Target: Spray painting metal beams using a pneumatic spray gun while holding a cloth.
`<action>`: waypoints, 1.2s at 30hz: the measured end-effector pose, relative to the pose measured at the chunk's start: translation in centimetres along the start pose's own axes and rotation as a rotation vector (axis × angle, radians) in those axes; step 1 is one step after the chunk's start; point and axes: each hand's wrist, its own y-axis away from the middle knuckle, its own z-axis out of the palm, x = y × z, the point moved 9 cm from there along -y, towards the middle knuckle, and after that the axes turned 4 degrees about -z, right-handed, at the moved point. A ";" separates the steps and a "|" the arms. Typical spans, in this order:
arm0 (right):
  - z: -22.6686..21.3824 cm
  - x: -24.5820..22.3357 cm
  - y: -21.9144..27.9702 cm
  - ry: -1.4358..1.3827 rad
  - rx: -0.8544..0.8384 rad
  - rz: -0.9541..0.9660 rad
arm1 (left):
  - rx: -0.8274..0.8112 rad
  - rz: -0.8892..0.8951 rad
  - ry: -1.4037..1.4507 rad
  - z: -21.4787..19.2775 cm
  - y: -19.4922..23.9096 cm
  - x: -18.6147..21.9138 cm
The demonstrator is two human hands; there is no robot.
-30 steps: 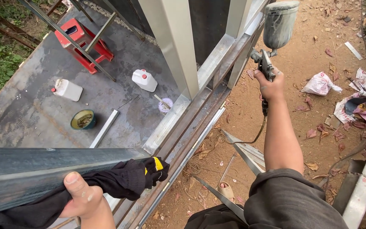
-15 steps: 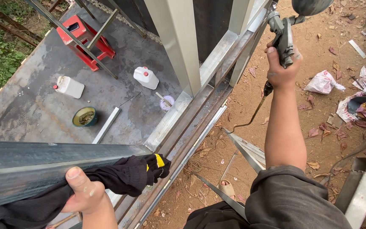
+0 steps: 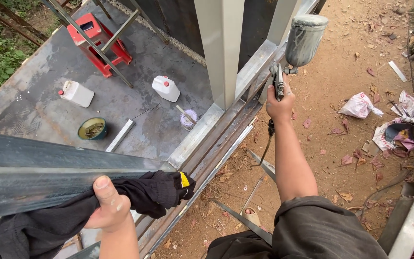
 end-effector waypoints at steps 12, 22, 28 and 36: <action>-4.2 -14.7 -1.1 -0.094 0.148 -0.782 | 0.104 -0.135 0.124 0.4 0.6 -0.3; -3.0 -4.8 -0.3 -0.057 0.166 -0.234 | -0.028 -0.111 0.217 2.2 -2.2 2.3; -4.6 -0.1 0.1 -0.041 0.314 -0.099 | 0.035 0.002 0.219 2.8 -1.9 1.7; -10.4 -21.8 -3.1 -0.661 0.422 -0.221 | 0.053 -0.058 0.037 3.7 -2.9 2.9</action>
